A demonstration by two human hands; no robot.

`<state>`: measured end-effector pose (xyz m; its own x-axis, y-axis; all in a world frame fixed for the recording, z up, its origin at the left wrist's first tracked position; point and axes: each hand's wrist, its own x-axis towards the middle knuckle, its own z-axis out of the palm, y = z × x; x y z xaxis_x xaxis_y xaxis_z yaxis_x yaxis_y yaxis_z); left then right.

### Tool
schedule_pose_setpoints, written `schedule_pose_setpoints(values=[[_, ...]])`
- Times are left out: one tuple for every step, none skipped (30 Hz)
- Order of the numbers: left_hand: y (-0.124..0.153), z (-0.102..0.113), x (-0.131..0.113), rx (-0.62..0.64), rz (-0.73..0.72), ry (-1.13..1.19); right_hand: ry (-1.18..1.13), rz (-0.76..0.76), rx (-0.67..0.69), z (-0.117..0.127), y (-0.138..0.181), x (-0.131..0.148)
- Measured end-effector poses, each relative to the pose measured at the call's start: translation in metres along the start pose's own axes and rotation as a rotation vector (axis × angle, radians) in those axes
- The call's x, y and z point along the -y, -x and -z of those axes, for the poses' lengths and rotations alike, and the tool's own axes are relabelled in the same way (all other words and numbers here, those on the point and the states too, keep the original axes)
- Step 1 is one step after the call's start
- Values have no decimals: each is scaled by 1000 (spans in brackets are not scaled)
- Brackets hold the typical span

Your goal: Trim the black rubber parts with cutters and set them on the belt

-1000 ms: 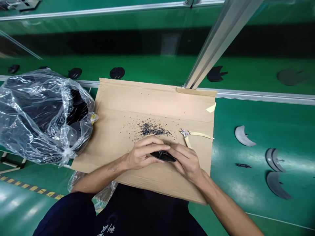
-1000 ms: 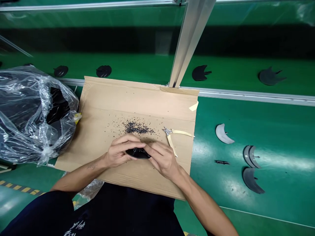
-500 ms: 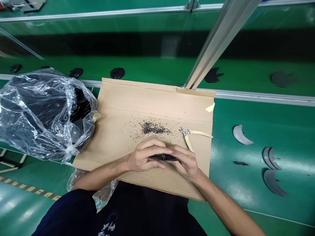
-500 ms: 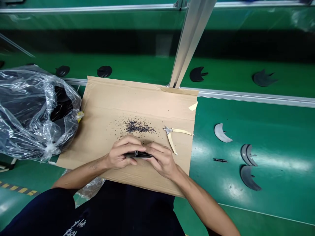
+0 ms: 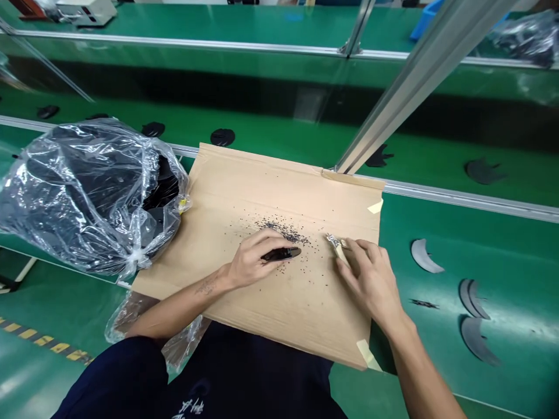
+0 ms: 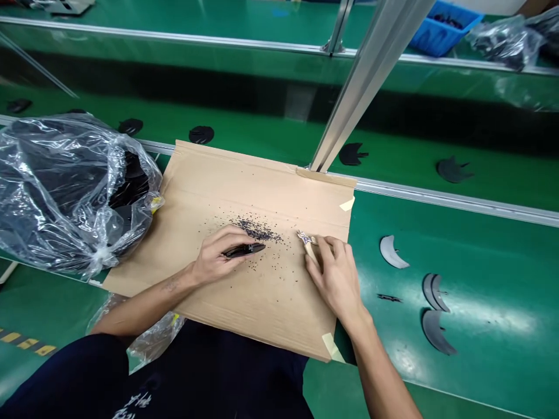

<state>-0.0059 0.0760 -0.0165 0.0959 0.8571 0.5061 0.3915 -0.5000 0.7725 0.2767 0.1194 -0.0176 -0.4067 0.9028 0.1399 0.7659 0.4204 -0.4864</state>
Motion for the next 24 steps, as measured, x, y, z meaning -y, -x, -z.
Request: schedule_pose_setpoints(values=[[0, -1, 1, -6, -22, -12, -109, -37, -18, 2, -1, 4], [0, -2, 2, -10, -45, -24, -252, -77, -20, 4, -3, 8], [0, -2, 3, -13, -72, -32, -417, -114, 0, 6, -4, 12], [0, -3, 4, -18, -101, -35, -583, -137, 41, 8, -6, 17], [0, -3, 5, -21, -131, -33, -725, -139, 94, 9, -8, 22], [0, -3, 6, -21, -158, -29, -821, -121, 150, 9, -9, 27], [0, -3, 7, -19, -182, -23, -859, -84, 190, 9, -10, 32], [0, -3, 7, -13, -201, -20, -837, -29, 207, 9, -11, 37], [-1, -2, 8, -4, -213, -17, -774, 37, 193, 8, -12, 41], [-1, -2, 8, 2, -221, -14, -688, 108, 160, 7, -12, 45], [-1, -1, 8, 6, -225, -10, -597, 184, 117, 6, -12, 48], [-2, -1, 7, 6, -229, -6, -513, 260, 75, 4, -12, 49], [-2, 0, 7, 7, -232, -2, -445, 331, 38, 3, -12, 50], [-3, 0, 7, 9, -234, 1, -392, 391, 13, 1, -12, 50], [-3, 1, 6, 14, -235, 3, -353, 437, -6, 0, -12, 49], [-3, 1, 6, 20, -235, 3, -323, 471, -17, -1, -12, 47], [-3, 1, 7, 27, -237, 3, -299, 494, -26, -3, -12, 45], [-3, 2, 7, 34, -236, 2, -279, 507, -34, -4, -12, 43], [-3, 2, 8, 40, -234, 4, -266, 519, -43, -5, -12, 41], [-3, 2, 8, 46, -232, 6, -257, 527, -49, -6, -12, 40], [-2, 3, 9, 51, -230, 11, -252, 534, -52, -7, -12, 38], [-1, 3, 10, 54, -227, 15, -250, 538, -53, -7, -12, 37], [-1, 3, 10, 58, -224, 20, -247, 540, -54, -8, -12, 36], [0, 4, 11, 63, -221, 24, -242, 540, -52, -8, -11, 35]])
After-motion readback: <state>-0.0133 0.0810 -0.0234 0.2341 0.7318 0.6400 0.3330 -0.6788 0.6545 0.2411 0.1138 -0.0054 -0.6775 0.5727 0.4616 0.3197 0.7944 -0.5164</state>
